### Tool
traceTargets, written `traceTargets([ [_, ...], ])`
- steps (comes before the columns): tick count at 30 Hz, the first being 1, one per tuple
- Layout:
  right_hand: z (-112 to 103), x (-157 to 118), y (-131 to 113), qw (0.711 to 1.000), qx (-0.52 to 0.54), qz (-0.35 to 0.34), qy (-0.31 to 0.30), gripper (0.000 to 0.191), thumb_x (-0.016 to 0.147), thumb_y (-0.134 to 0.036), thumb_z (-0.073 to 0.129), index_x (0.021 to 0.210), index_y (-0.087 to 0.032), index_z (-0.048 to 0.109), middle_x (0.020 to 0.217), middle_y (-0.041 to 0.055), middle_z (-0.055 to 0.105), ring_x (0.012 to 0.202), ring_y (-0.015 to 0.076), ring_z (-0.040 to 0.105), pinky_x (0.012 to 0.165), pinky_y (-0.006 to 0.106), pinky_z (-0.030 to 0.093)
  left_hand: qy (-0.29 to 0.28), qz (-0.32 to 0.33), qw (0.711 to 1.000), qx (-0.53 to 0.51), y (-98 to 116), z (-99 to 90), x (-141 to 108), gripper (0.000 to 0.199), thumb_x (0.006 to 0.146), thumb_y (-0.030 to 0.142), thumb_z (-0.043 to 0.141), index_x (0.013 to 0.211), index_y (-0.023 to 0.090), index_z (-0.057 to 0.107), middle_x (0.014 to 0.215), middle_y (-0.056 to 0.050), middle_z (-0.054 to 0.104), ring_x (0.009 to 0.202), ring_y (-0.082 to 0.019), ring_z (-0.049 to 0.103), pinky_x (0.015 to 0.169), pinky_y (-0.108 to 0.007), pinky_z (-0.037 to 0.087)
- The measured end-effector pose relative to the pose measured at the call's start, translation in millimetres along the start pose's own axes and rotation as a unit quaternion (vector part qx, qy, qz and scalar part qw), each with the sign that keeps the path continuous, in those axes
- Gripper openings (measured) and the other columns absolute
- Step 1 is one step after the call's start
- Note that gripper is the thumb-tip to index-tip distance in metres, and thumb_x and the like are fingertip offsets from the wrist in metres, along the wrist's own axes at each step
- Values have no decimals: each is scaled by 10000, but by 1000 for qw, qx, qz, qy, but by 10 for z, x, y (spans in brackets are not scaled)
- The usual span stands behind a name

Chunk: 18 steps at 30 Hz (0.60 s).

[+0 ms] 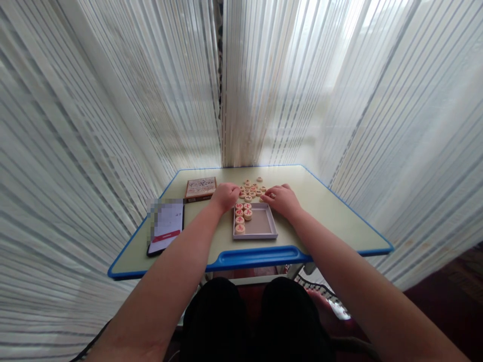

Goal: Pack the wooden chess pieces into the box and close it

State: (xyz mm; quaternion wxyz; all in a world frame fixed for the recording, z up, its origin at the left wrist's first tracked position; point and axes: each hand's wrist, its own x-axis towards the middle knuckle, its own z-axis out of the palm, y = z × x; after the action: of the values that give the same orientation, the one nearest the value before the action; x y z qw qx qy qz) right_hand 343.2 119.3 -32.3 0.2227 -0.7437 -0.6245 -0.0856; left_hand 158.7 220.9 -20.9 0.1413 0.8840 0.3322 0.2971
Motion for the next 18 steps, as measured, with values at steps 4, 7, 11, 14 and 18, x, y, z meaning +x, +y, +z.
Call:
traceTargets([
  [4,45,38,63,1000,26,13,-12,276,734,-452,557,801,-227,703,865,37,681,837,200,498,756,316,350,-6,-9,1000,-5,14,-12,-5,346,708,213,354,658,147,689,654,-36,656,673,-147,562,676,-248,426],
  [7,72,53,108,999,46,21,-16,285,726,-461,558,830,-238,700,851,22,685,848,200,499,770,315,351,-5,-9,1000,-6,16,-20,-6,345,709,213,350,656,152,685,633,-27,647,660,-144,555,678,-248,422],
  [11,91,57,135,998,52,18,-7,280,769,-409,510,903,-242,690,857,22,683,853,190,506,801,312,346,-5,-8,1000,-9,6,-22,-2,335,707,216,356,646,153,679,629,-29,646,652,-144,554,675,-250,421],
  [14,95,60,130,999,42,11,-11,255,785,-356,485,884,-236,686,891,30,673,843,179,516,825,318,336,6,-16,1000,-7,6,-21,-3,334,714,218,357,647,156,678,661,-30,657,668,-141,559,679,-247,423],
  [18,91,57,104,999,38,12,-13,241,759,-389,517,817,-213,671,872,38,670,842,192,510,803,321,346,15,-19,1000,2,20,-26,-7,341,724,212,352,652,157,681,673,-29,660,670,-138,560,672,-245,423],
])
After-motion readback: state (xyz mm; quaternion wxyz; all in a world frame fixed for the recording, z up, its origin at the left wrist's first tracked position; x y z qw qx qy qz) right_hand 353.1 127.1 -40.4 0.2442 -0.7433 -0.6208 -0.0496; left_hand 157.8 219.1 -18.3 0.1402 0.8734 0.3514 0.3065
